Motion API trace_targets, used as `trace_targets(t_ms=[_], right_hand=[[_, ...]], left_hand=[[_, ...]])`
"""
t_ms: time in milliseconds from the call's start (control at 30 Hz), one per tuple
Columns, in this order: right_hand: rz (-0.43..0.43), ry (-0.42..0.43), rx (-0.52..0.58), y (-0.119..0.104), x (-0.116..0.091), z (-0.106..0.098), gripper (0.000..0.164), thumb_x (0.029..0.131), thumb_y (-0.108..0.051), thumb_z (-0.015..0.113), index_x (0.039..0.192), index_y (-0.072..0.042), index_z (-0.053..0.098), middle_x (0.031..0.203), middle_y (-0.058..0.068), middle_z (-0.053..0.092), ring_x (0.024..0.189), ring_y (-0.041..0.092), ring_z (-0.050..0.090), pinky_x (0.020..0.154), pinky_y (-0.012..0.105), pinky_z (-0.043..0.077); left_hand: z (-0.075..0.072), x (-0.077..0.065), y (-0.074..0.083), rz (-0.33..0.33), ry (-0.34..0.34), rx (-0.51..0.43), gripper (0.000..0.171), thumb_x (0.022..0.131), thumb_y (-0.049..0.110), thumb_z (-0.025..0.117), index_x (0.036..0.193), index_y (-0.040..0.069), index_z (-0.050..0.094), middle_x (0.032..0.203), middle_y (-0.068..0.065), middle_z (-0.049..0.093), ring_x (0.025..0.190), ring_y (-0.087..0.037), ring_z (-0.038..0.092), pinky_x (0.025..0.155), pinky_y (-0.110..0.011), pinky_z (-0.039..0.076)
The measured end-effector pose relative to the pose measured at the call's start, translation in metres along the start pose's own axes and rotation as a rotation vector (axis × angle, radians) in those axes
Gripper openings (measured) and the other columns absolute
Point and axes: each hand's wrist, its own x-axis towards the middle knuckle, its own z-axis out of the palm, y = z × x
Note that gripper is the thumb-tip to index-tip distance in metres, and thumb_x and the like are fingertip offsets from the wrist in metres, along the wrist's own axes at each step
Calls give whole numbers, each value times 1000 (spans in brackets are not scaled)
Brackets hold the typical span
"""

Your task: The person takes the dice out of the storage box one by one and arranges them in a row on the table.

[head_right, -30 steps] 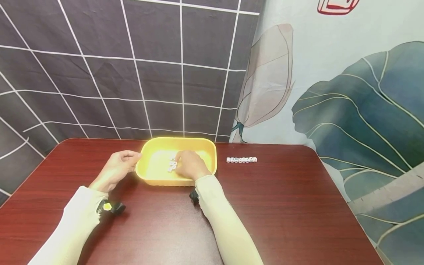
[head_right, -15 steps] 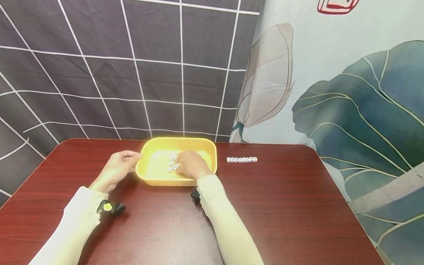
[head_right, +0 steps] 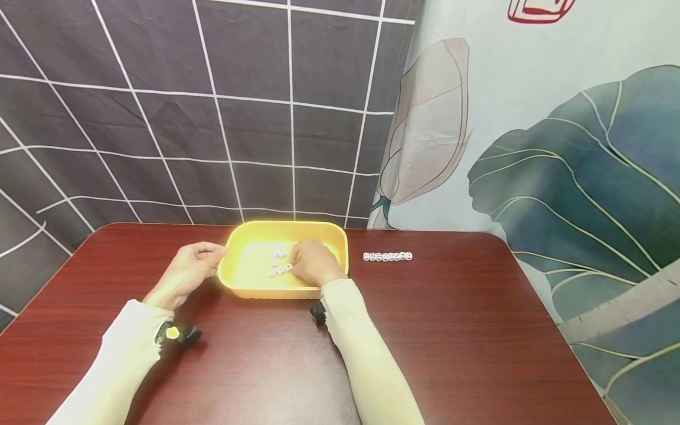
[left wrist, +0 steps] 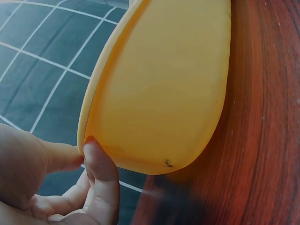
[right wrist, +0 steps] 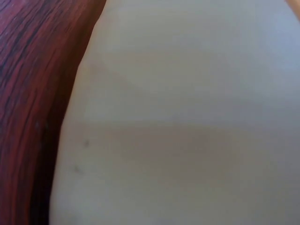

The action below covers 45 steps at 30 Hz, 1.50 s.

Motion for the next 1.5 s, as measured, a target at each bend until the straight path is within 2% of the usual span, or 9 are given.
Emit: trace_targets(t_ms=[267,567,867,1100,1267,1500], right_hand=[[3,-12,-3,2,2,2,12,84,-13,83,92,-13,75,72,-1,60,70,13,54,67,24,44],[-10,3,1,1,1,-1,9,85,-17,83,86,-15,74,74,-2,63,71,12,56,68,25,46],[-61,-5,37,5,-1,-11,9,87,-15,81,87,-13,72,72,-1,57,68,11,51,63,23,42],[-117,10,-22,9,-3,-21,11,86,-19,82,87,-14,73,71,-3,56,69,11,50,67,23,42],[-159,26,-25,12,-4,-27,11,85,-17,83,86,-13,73,70,-1,55,69,10,49,66,23,41],[-170,28,-35,14,-5,-33,10,86,-18,83,88,-13,74,69,-4,52,69,10,49,66,22,40]], left_hand=[[1,1,-2,2,-2,-2,37,105,16,57,128,-12,57,86,-1,70,71,-4,63,69,-19,58],[0,2,-3,2,-4,-3,37,105,16,57,129,-12,57,86,0,70,71,-5,64,69,-19,58],[0,2,-3,9,-3,5,35,104,14,56,127,-12,58,85,-1,70,71,-5,64,71,-21,60],[1,1,-2,12,-1,-4,36,104,15,57,127,-13,58,83,1,70,70,-4,63,69,-20,58],[0,1,-3,5,-1,0,34,104,14,57,127,-12,58,84,1,69,70,-4,63,70,-20,59],[0,2,-3,7,-1,-2,34,104,13,56,127,-12,58,85,0,70,70,-5,64,70,-21,59]])
